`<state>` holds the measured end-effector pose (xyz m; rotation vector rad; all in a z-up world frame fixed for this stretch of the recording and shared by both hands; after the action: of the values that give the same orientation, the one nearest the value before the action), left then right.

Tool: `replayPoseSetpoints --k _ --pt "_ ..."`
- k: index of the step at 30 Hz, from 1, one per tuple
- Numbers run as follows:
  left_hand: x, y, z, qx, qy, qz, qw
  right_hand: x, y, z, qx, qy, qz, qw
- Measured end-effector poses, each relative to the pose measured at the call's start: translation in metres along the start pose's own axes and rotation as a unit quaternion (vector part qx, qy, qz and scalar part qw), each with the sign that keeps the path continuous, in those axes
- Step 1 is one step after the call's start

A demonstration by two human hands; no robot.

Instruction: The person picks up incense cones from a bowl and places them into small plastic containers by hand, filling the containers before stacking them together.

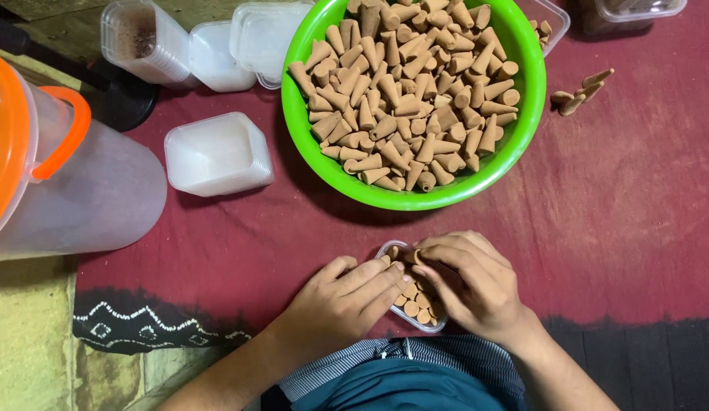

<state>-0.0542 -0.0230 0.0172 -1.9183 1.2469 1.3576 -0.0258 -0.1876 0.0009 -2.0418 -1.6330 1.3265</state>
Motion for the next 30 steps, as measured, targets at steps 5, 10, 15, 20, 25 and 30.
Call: replayPoseSetpoints --k 5,10,15,20,25,30 --pt "-0.001 0.001 0.001 -0.001 0.014 -0.001 1.0 0.002 0.002 -0.009 0.0 -0.084 0.015 0.996" --pt "0.001 0.0 0.003 0.002 0.023 0.007 1.0 0.002 0.006 -0.011 -0.003 -0.133 0.046 0.99" --pt "-0.001 -0.001 0.004 0.005 0.037 0.014 0.999 0.004 0.001 -0.015 -0.045 -0.218 0.106 0.969" --pt "0.003 -0.002 0.009 0.006 0.032 0.014 0.999 0.002 0.008 -0.017 0.006 -0.255 0.034 0.966" --pt "0.0 -0.003 0.008 0.012 0.036 0.018 0.999 -0.003 0.007 -0.03 0.016 -0.237 0.013 0.971" --pt "-0.006 -0.002 0.005 0.01 0.052 0.015 0.998 0.016 0.005 -0.039 -0.054 -0.345 0.189 0.918"
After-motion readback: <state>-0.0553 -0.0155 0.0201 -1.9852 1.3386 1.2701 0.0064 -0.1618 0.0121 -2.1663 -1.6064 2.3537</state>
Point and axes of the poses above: each hand's wrist, its own z-axis away from the middle knuckle, its own x-axis out of the palm, y = z × x, the point moved 6 cm from there along -z, towards the middle knuckle, and after that the axes turned 2 degrees about x, right-handed, at the moved point
